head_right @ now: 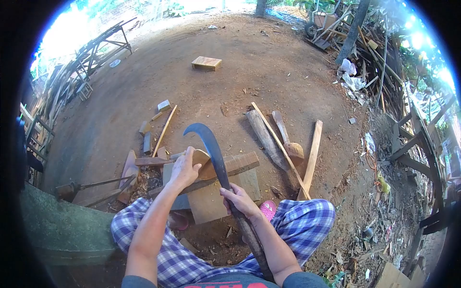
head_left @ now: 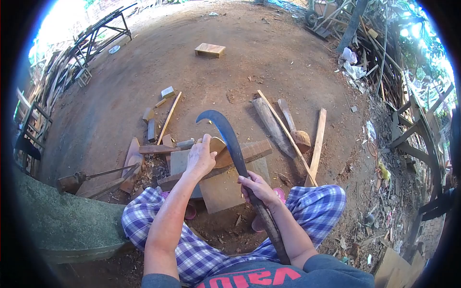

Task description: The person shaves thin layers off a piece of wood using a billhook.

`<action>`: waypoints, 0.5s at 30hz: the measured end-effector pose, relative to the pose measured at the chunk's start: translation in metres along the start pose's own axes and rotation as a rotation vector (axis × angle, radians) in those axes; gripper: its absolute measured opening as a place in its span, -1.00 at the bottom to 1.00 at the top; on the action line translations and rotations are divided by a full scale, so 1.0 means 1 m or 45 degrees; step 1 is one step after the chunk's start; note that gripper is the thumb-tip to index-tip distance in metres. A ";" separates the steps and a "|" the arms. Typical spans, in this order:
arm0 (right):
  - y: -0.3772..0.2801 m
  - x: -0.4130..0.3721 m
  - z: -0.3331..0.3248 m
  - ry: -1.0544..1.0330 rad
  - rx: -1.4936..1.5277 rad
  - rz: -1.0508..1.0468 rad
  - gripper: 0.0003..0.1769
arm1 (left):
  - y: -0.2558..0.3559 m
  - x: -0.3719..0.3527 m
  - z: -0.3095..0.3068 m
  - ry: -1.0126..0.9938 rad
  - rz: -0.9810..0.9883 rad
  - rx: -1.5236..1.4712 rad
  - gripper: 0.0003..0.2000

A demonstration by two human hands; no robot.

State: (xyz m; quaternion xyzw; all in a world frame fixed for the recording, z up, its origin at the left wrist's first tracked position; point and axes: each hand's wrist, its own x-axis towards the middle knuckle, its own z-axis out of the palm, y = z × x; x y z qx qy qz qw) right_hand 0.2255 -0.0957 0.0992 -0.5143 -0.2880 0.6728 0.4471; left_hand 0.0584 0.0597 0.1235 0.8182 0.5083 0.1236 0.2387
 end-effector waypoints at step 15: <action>-0.004 -0.002 0.001 0.007 -0.016 0.032 -0.63 | -0.002 -0.001 0.004 0.091 0.031 0.011 -0.52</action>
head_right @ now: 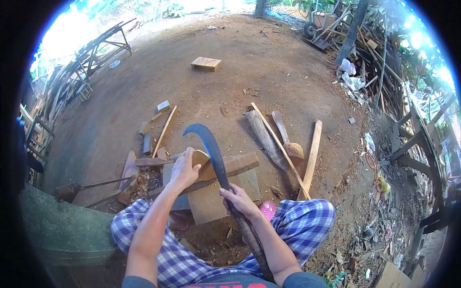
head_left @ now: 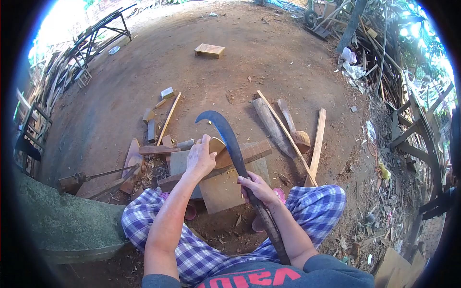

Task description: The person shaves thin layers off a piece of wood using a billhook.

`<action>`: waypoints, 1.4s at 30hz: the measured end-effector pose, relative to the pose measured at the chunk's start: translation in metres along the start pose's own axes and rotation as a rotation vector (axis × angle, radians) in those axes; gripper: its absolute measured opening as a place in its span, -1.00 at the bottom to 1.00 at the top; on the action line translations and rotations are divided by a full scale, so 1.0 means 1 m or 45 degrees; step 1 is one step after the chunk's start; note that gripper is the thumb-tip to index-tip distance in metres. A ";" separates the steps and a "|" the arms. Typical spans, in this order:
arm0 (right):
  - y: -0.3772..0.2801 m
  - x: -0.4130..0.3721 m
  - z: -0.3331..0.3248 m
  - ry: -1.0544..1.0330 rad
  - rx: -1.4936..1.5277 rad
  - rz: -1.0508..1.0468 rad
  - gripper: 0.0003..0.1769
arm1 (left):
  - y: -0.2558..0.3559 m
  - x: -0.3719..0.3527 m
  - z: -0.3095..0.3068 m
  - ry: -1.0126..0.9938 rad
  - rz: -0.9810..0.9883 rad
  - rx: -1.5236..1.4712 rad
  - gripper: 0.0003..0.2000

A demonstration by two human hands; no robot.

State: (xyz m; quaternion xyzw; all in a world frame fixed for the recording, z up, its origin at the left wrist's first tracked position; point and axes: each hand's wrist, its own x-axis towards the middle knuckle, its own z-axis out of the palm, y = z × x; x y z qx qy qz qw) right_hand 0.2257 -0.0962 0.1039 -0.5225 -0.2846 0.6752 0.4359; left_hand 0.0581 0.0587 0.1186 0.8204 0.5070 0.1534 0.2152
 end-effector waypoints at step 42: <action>-0.004 -0.002 0.003 0.011 -0.001 0.001 -0.65 | 0.002 0.000 -0.002 -0.027 -0.023 -0.041 -0.52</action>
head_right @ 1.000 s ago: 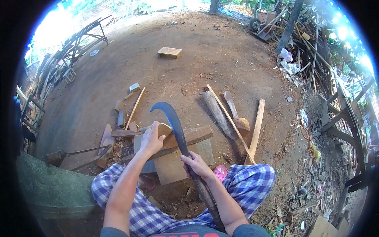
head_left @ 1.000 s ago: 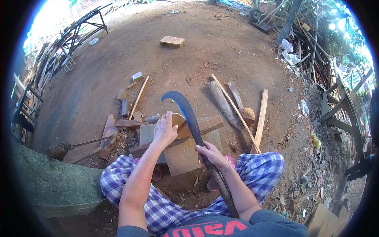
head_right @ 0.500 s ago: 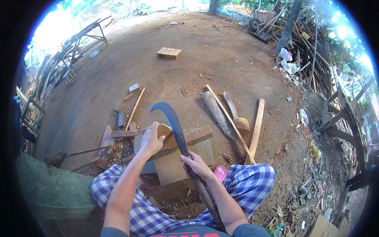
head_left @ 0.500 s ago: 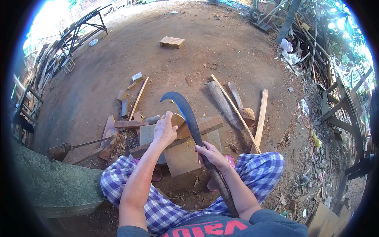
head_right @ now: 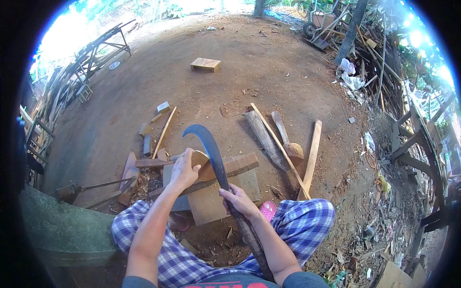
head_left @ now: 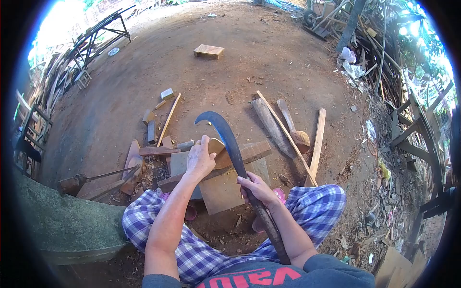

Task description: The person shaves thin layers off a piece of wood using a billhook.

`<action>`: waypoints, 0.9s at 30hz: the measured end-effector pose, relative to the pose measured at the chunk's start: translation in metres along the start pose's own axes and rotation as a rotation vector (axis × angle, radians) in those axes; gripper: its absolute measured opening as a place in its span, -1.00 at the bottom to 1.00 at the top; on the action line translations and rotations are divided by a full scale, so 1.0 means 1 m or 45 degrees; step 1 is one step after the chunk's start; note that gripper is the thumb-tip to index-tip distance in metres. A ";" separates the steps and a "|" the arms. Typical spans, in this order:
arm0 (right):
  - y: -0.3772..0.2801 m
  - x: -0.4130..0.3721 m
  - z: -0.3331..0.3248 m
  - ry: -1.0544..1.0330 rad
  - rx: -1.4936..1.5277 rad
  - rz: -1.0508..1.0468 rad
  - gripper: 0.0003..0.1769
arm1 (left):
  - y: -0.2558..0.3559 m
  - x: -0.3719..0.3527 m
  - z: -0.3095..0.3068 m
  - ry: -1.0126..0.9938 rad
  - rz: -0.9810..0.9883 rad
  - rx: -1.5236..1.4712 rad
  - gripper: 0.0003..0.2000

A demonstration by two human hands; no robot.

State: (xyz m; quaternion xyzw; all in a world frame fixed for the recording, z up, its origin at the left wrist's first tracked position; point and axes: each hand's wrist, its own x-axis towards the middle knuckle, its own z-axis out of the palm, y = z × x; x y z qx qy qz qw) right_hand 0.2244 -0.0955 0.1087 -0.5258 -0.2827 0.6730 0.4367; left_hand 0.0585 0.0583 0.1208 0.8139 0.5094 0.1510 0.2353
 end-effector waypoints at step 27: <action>0.002 0.001 -0.001 0.004 -0.006 -0.009 -0.58 | 0.003 -0.001 -0.004 -0.033 -0.022 -0.013 -0.52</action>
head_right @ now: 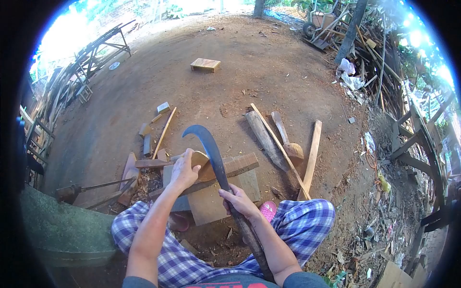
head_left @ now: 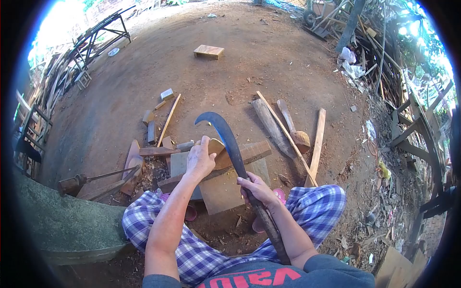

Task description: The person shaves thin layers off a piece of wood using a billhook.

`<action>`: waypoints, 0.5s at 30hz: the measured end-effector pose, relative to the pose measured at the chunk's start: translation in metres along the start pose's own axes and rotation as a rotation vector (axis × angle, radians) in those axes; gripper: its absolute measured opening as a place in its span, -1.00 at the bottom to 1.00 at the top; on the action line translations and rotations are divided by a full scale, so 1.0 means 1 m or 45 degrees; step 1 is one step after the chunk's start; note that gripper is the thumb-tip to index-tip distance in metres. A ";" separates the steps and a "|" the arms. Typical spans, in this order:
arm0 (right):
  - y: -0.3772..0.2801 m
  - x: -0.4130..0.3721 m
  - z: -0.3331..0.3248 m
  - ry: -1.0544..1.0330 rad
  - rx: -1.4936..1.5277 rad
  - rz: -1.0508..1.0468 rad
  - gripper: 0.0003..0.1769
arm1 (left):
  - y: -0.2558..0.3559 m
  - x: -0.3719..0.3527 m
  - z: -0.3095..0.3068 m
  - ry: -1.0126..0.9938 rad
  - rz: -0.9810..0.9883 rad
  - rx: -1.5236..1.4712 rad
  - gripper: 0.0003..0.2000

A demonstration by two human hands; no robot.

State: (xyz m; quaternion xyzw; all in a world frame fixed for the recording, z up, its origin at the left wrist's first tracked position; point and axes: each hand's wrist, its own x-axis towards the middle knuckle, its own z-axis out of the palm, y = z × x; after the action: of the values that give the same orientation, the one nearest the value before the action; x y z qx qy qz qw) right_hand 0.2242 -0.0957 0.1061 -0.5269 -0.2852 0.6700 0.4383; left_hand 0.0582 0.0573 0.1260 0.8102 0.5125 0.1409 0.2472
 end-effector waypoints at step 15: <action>0.008 -0.001 0.002 0.154 -0.340 -0.126 -0.64 | -0.005 0.002 0.006 0.040 0.042 0.023 -0.54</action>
State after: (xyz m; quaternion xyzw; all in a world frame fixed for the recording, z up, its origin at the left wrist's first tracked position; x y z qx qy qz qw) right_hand 0.2202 -0.1000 0.1004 -0.6052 -0.3705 0.5708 0.4131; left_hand 0.0584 0.0590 0.1180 0.8184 0.5042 0.1528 0.2294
